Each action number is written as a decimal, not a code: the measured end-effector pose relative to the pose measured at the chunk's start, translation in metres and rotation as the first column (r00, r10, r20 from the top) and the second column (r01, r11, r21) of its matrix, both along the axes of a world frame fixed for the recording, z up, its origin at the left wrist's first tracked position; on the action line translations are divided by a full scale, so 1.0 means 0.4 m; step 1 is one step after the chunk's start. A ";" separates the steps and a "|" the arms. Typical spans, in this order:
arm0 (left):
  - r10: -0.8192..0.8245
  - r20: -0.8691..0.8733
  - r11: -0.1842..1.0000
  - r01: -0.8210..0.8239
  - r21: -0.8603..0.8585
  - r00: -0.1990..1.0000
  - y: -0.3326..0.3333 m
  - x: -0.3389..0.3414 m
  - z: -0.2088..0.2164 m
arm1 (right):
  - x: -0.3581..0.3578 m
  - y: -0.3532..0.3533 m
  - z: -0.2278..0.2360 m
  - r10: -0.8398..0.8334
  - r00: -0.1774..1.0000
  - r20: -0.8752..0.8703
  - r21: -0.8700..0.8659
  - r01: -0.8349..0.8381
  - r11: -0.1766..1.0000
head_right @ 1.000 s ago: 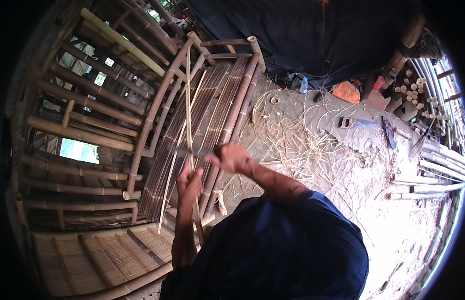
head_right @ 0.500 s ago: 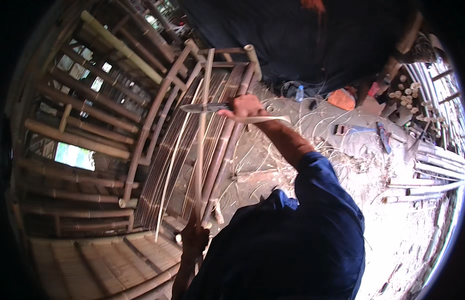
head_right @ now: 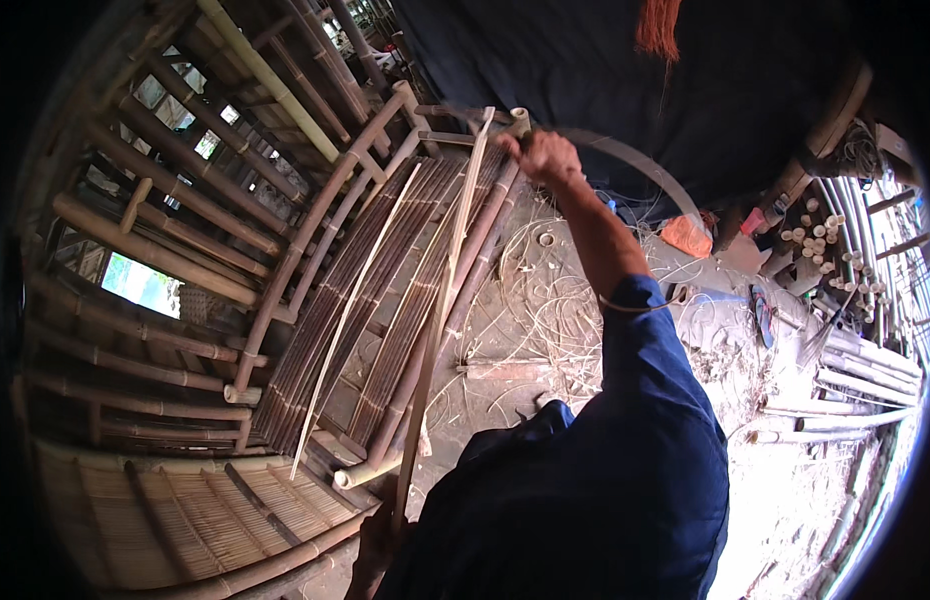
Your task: The person uses a knife to shave thin strips from bamboo poles. They hold the bamboo against a workbench and repeatedly draw the knife along the surface to remove the outer layer, creating long shavings.
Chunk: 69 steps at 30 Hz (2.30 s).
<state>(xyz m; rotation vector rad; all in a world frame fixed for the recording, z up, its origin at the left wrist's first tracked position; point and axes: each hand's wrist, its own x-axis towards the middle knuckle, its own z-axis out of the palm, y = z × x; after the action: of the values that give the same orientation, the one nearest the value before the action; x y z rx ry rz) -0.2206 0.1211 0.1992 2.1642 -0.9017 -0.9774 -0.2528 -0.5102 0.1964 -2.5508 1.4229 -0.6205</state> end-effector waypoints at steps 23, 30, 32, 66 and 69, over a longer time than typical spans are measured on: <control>0.060 0.180 0.997 -0.069 0.045 0.982 -0.173 0.049 -0.076 | 0.047 0.469 -0.223 0.525 0.845 -0.108 0.492 -0.413 0.766; -0.002 0.147 0.999 0.007 -0.032 0.989 -0.037 0.012 -0.075 | 0.037 0.368 -0.411 0.412 0.911 -0.014 -0.130 -0.410 0.903; 0.039 0.107 0.999 -0.037 -0.019 0.993 0.020 -0.006 -0.086 | 0.019 0.448 -0.285 0.511 0.848 -0.140 0.237 -0.473 0.849; 0.132 0.380 0.937 0.009 -0.349 0.916 -0.346 0.022 -0.020 | 0.112 0.654 -0.337 -0.312 0.538 0.783 0.613 -0.750 0.247; 0.233 0.553 0.917 0.009 -0.400 0.800 -0.371 0.101 -0.073 | 0.115 0.614 -0.311 -0.246 0.497 0.832 0.552 -0.780 0.294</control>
<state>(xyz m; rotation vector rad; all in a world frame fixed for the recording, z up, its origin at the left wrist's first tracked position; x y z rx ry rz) -0.1800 -0.0272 0.1700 2.1552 -1.1119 -0.0113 -0.2069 -0.2645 0.0721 -1.1210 0.4774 -0.5317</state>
